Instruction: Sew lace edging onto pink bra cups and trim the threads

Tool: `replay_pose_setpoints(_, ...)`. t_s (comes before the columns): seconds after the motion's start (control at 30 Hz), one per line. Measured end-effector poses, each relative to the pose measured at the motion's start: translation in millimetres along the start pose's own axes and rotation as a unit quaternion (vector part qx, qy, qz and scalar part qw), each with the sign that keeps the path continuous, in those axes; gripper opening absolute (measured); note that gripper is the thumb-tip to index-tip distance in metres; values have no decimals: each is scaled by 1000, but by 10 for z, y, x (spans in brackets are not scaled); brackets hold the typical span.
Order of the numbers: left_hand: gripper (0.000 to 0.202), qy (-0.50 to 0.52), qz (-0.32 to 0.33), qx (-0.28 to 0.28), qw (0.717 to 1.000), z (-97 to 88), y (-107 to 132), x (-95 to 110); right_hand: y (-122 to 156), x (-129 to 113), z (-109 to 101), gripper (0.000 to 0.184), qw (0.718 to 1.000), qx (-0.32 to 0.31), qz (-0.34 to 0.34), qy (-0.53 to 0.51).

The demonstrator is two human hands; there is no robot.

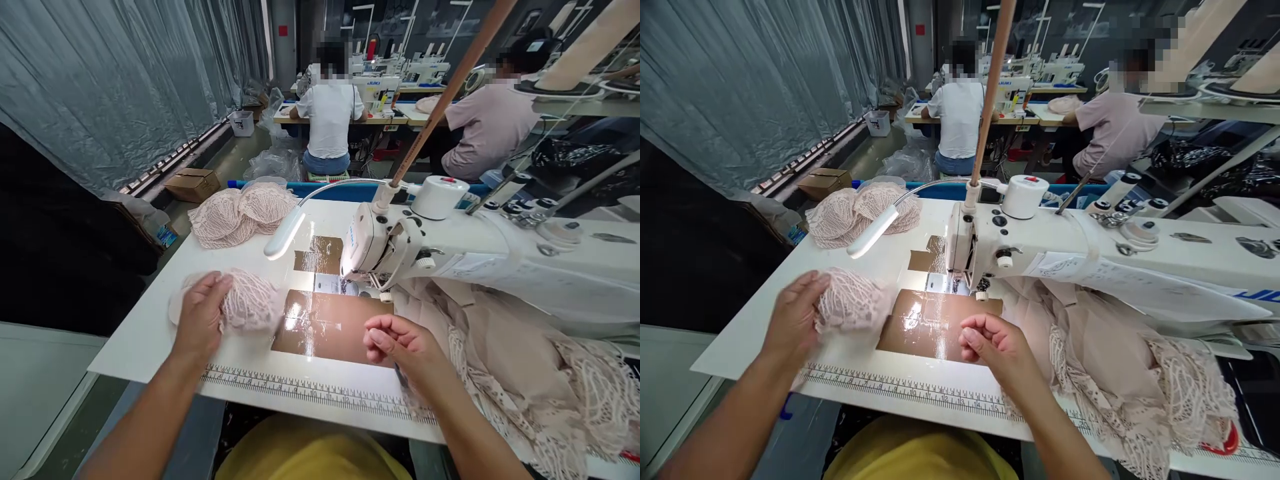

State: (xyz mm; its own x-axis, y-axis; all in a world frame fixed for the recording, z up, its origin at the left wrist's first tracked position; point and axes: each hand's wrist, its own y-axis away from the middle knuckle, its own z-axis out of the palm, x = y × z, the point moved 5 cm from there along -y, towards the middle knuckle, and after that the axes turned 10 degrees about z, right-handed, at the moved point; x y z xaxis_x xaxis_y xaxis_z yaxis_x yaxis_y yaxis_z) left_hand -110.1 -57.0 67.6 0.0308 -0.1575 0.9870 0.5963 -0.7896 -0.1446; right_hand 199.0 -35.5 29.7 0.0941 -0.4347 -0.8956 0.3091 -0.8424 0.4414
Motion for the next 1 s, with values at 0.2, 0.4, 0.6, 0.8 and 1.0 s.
replay_pose_setpoints(0.2, 22, -467, 352, -304, 752, 999, 172, -90, -23, -224, -54, 20, 960, 31, -65, 272)
replay_pose_setpoints(0.4, 25, -570, 350, -454, 588, 1803, 817, -551, -249, -345, -24, 27, 875, 73, -108, 467)
replay_pose_setpoints(0.6, 20, -539, 342, -523, 564, 1698, 892, -367, -350, -149, 139, 31, 806, 46, -175, 564)
replay_pose_setpoints(0.8, 30, -371, 343, -520, 689, 1507, 663, -323, -360, -35, 177, 40, 724, 105, -207, 650)
replay_pose_setpoints(1.0, 30, -367, 456, -491, 646, 1570, 603, -445, -442, -58, 202, 39, 701, 146, -196, 670)
